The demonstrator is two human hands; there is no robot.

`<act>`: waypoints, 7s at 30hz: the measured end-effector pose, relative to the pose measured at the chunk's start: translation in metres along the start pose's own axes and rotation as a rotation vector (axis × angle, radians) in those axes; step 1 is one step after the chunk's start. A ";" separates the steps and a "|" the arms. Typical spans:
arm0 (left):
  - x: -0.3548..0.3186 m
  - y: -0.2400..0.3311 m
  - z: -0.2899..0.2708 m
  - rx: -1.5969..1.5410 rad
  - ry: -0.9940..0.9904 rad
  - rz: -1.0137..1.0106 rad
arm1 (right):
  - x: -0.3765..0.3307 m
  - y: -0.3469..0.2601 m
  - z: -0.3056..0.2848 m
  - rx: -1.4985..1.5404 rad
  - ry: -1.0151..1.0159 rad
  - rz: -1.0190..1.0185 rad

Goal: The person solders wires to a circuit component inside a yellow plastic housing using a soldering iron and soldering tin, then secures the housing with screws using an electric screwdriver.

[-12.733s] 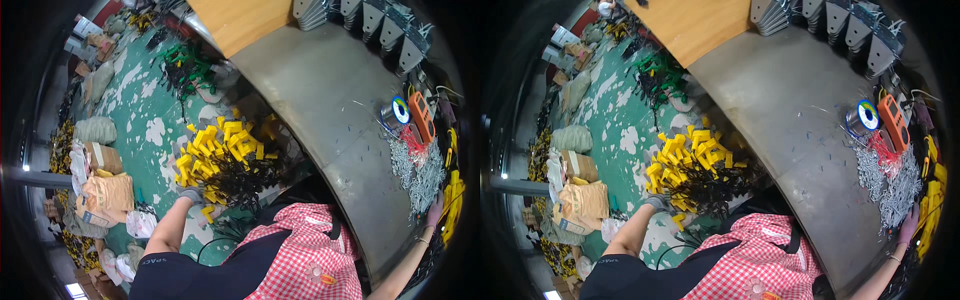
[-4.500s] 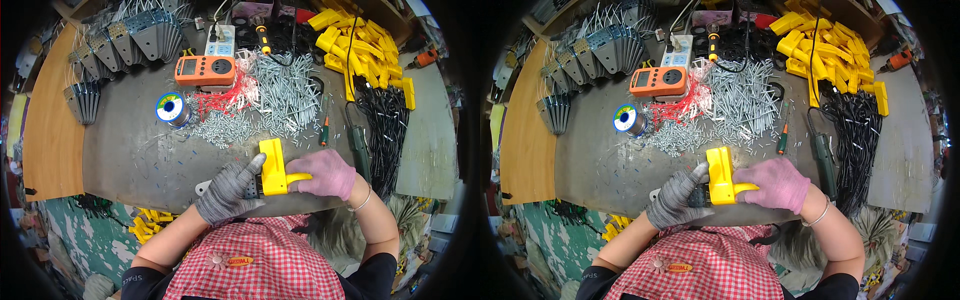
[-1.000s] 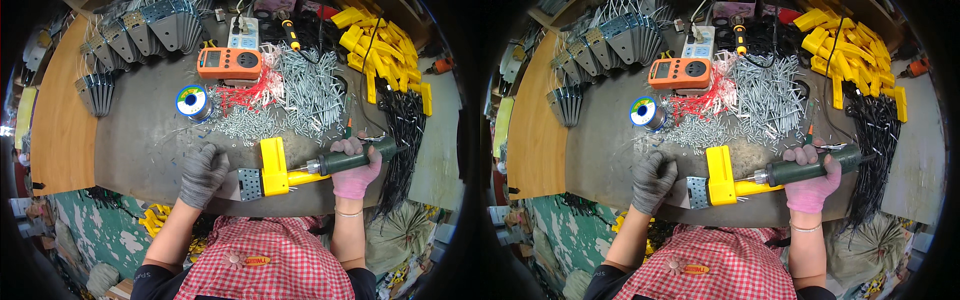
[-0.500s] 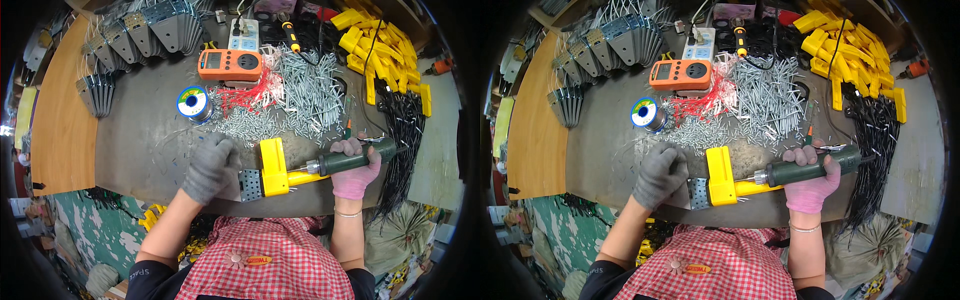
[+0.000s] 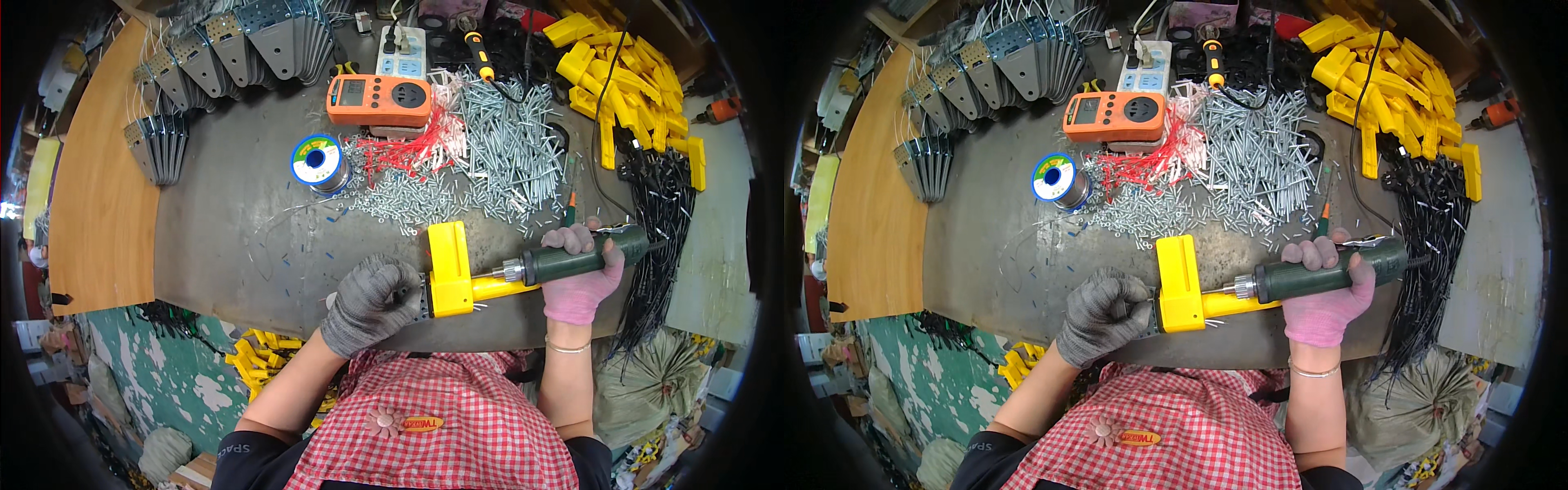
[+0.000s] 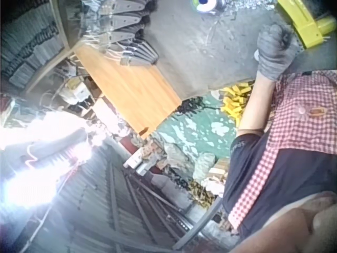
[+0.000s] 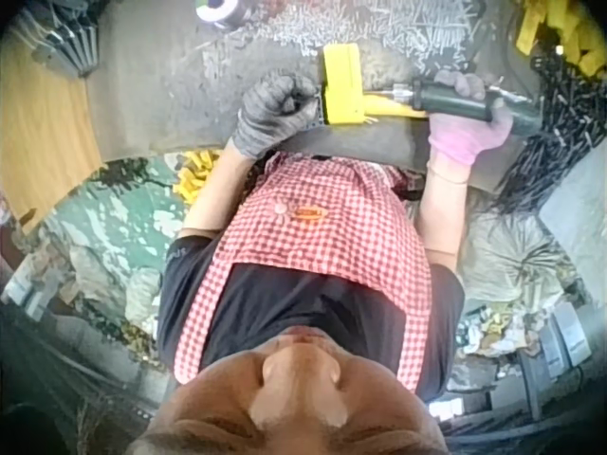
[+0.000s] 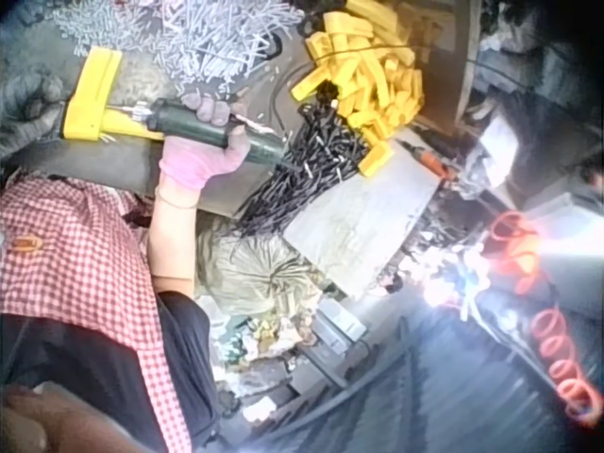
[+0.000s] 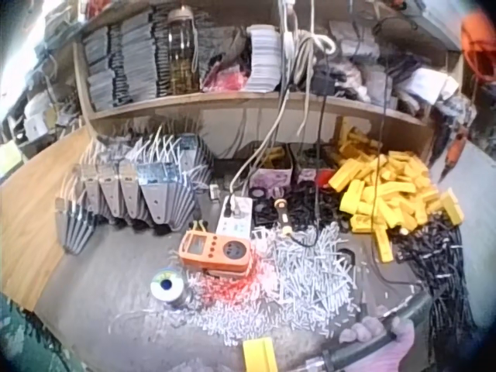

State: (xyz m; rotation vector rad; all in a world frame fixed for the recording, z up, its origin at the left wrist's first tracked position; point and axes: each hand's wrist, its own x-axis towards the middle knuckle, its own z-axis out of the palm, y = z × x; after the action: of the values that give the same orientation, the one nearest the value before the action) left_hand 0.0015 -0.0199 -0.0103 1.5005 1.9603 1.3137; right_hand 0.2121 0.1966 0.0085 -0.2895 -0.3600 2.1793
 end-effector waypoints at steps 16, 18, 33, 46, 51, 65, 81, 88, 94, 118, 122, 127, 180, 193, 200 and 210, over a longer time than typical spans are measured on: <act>0.003 -0.005 -0.001 -0.073 -0.025 0.055 | 0.001 0.006 0.000 0.004 0.005 -0.024; 0.003 -0.004 -0.001 -0.061 -0.030 0.053 | 0.002 0.006 -0.002 0.001 -0.006 -0.021; 0.023 0.009 -0.008 -0.031 0.051 -0.199 | 0.003 -0.001 0.009 -0.023 -0.021 -0.038; 0.037 -0.021 -0.010 0.312 0.192 0.079 | -0.028 -0.002 0.017 -0.153 -0.095 -0.058; -0.023 0.009 -0.005 0.183 0.096 -0.052 | -0.030 0.006 0.012 -0.147 -0.087 -0.045; -0.031 0.000 -0.005 0.040 -0.050 0.202 | -0.033 0.011 0.005 -0.076 -0.071 -0.049; -0.028 0.004 -0.005 0.046 0.037 0.184 | -0.031 0.014 0.004 -0.007 -0.037 -0.036; -0.033 0.000 0.001 -0.028 -0.001 0.198 | -0.033 0.009 0.003 -0.001 -0.057 -0.032; -0.032 0.000 0.000 -0.004 -0.006 0.173 | -0.033 0.014 0.003 -0.016 -0.085 -0.035; -0.028 0.006 0.010 0.099 0.072 0.148 | -0.034 0.015 0.012 -0.089 -0.024 -0.076; -0.021 0.015 0.006 0.107 0.075 0.127 | -0.029 0.004 0.023 -0.098 0.097 -0.014; -0.007 0.008 -0.036 0.174 -0.192 -0.241 | 0.015 -0.071 0.023 -0.605 0.370 0.140; 0.244 0.242 0.350 -0.707 -0.850 0.048 | -0.066 -0.316 -0.013 -1.757 0.370 -0.255; 0.204 0.178 0.224 0.320 -0.624 0.866 | -0.070 -0.211 -0.012 -1.520 0.301 -0.037; 0.185 0.161 0.215 0.170 -0.472 0.688 | -0.078 -0.197 -0.073 -2.112 0.250 -0.319; 0.235 0.104 0.169 -0.345 -0.072 0.042 | -0.064 -0.200 -0.068 -2.012 0.404 -0.216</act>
State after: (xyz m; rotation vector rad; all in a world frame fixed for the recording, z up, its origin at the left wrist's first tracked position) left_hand 0.0942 0.2682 0.0480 1.4030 1.5681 1.5015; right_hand 0.4200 0.2689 0.0216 -1.5484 -2.0486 0.7421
